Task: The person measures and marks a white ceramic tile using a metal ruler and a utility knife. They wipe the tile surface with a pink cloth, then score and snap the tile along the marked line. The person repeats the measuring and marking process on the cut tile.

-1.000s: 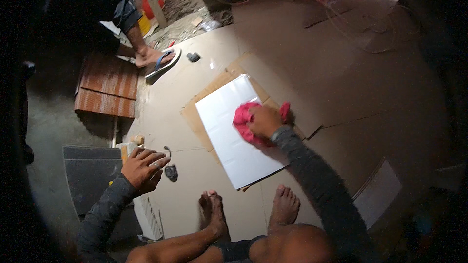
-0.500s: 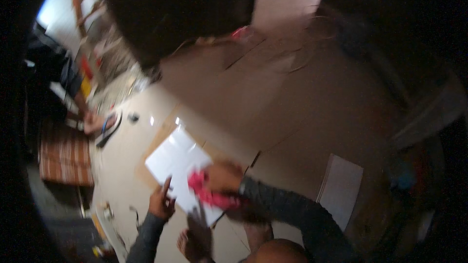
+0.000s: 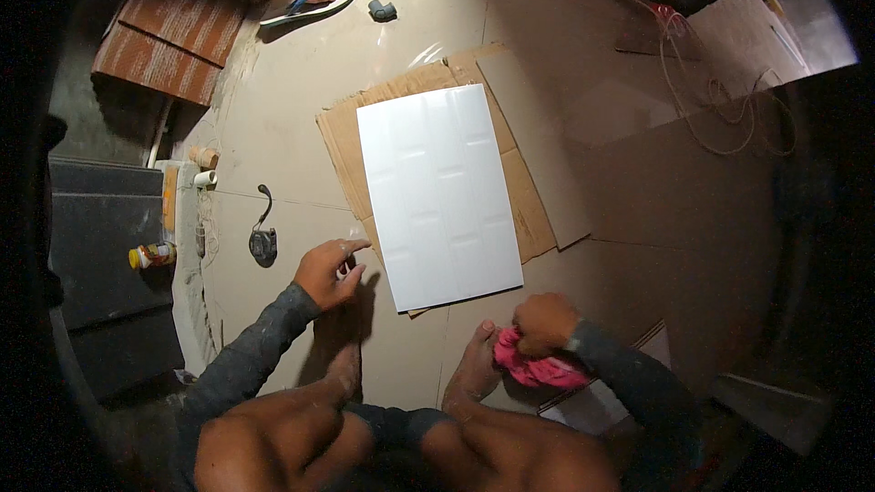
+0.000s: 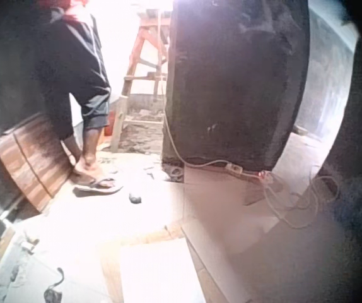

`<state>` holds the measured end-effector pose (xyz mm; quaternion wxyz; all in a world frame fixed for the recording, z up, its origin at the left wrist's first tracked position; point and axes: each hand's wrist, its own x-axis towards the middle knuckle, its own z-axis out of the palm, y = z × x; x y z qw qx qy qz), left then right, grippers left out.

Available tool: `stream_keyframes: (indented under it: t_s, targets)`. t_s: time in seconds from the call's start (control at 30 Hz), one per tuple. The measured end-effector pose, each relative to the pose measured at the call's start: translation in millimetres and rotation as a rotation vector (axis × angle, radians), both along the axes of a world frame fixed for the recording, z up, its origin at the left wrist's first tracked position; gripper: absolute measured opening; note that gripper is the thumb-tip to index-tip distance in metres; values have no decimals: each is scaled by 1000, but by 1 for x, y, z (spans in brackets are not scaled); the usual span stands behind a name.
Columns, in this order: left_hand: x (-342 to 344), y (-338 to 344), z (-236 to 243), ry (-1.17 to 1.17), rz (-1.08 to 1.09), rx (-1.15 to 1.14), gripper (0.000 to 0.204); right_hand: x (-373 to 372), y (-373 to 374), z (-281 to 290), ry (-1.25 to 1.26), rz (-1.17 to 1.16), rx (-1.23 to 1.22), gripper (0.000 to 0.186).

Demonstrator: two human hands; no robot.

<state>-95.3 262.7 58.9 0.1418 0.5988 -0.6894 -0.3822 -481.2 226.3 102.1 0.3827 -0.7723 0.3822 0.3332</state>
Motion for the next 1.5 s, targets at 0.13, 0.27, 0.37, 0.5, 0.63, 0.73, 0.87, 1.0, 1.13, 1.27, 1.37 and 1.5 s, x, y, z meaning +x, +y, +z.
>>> stream_keyframes:
  t_s: [0.13,0.27,0.37,0.5,0.63,0.73,0.87,1.0,1.13,1.27,1.37,1.5]
  targets:
    - [3,-7,-26,25,-83,-171,56,-21,-44,31,-240,-320,-150,38]
    - [-19,-32,-34,162,-35,-33,64,11,-86,-16,-617,-570,-724,37]
    - [-35,-46,-27,106,-48,-9,53,61,-47,-57,-289,-837,-678,33]
    - [-42,-51,-21,137,-82,-134,41,107,82,-50,-346,-561,-195,29]
    - [-39,-63,-29,91,-187,-218,42,79,100,-13,-428,-496,4,35]
    - [-43,-68,-40,53,-204,-211,45,28,65,23,-446,-672,43,45]
    - [-59,-76,-59,17,-280,-367,57,-38,35,69,-165,-728,-237,51]
    - [-83,-88,-80,-49,-368,-444,70,-60,23,64,-78,-978,-517,55]
    - [-95,-93,-97,-203,-492,-514,72,17,45,-15,143,-1286,-612,50]
    - [-92,-91,-104,-251,-532,-400,71,167,161,-64,-228,-1144,-241,39]
    - [-92,-90,-103,-186,-492,-447,70,201,194,-60,-326,-869,13,37]
    - [-93,-91,-95,-177,-485,-407,71,147,145,-18,-437,-817,-352,42]
